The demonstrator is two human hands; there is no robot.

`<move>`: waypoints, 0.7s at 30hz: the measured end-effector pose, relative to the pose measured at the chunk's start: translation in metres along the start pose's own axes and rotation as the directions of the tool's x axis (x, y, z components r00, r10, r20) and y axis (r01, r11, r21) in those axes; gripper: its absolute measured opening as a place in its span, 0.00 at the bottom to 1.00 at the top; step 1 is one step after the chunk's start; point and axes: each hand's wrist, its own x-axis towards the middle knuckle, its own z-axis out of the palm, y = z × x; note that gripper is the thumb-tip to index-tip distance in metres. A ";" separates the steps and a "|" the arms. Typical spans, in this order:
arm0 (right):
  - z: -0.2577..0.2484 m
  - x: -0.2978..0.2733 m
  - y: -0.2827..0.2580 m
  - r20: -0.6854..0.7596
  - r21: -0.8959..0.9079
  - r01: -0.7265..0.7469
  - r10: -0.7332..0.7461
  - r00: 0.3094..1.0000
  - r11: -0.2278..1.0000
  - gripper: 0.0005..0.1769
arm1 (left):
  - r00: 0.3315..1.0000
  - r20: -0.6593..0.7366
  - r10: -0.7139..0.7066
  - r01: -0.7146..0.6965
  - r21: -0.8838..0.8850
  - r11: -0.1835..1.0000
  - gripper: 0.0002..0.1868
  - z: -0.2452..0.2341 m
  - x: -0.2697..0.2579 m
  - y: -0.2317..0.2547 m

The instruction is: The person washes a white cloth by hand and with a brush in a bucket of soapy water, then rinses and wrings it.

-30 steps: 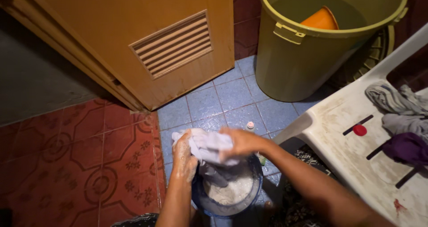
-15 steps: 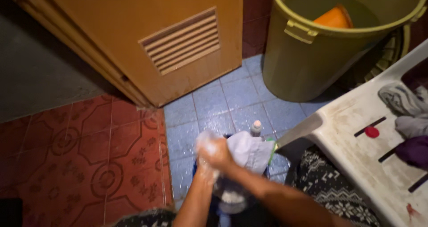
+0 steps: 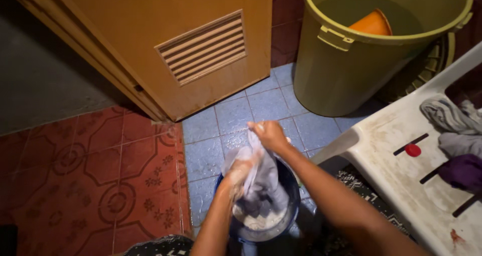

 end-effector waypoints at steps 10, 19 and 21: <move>-0.055 -0.035 -0.032 0.645 0.460 0.169 -0.459 0.611 0.872 0.35 | 0.989 0.099 0.106 -0.143 0.544 0.827 0.21 0.006 -0.031 0.067; 0.017 -0.066 -0.042 0.235 0.821 -0.042 -0.270 0.934 0.569 0.29 | 0.931 -0.345 0.122 -0.213 -0.240 0.947 0.23 -0.007 0.002 0.026; 0.072 -0.106 -0.053 0.142 0.783 0.011 -0.196 0.970 0.622 0.23 | 0.925 -0.371 0.081 -0.220 -0.349 0.911 0.23 -0.029 0.014 -0.006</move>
